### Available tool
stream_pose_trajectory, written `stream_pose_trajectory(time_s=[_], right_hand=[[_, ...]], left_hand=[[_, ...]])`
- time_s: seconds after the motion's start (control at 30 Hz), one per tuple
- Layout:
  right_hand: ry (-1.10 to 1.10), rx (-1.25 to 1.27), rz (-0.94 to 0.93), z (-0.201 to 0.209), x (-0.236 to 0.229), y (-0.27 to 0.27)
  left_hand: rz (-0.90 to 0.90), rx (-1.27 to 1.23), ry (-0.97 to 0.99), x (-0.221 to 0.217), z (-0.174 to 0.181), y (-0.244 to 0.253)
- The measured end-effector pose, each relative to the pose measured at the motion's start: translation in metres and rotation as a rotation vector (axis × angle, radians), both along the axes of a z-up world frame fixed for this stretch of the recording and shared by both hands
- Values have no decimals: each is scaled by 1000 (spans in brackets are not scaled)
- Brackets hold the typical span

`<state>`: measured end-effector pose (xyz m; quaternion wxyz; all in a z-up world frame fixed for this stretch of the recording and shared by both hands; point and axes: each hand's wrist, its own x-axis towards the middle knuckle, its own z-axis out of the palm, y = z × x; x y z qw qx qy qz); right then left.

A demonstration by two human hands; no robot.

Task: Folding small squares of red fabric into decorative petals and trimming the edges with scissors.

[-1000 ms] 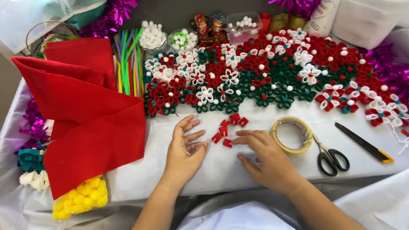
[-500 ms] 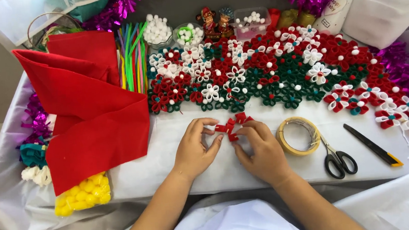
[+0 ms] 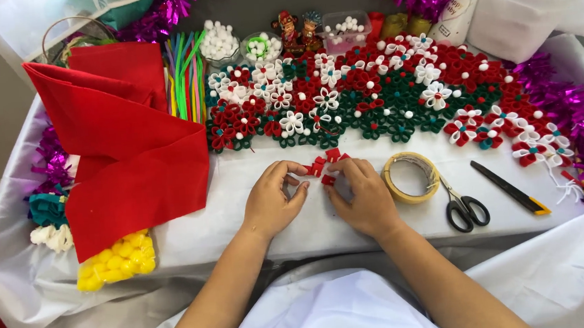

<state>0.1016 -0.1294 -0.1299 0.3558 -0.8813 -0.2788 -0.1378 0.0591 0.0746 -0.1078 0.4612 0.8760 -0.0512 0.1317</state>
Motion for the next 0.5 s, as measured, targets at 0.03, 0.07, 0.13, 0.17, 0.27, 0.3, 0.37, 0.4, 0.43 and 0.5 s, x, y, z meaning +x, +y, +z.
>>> stream_pose_trajectory(time_s=[0.03, 0.07, 0.13, 0.17, 0.27, 0.3, 0.37, 0.4, 0.43, 0.5], right_hand=[[-2, 1, 0, -2, 1, 0], [-38, -16, 14, -4, 3, -1], [-77, -37, 29, -5, 5, -3], [-81, -12, 31, -5, 6, -3], [-97, 70, 45, -6, 6, -4], [-115, 128, 50, -7, 6, -5], [-62, 190, 58, -10, 5, -5], [-15, 247, 66, -11, 5, -7], [-13, 247, 66, -12, 3, -7], [-25, 277, 86, -13, 5, -8]], left_hand=[[0, 1, -2, 0, 0, 0], [-1, 17, 4, -1, 0, -1], [0, 29, 8, -2, 1, -2], [-2, 53, 6, -1, 2, -3], [1, 99, -14, -3, 1, -5], [0, 123, -40, -3, 0, -5], [-13, 143, -70, -5, 1, -6], [-27, 157, -107, -4, 2, -7], [-27, 157, -105, -6, 2, -7], [-44, 190, -147, -5, 3, -8]])
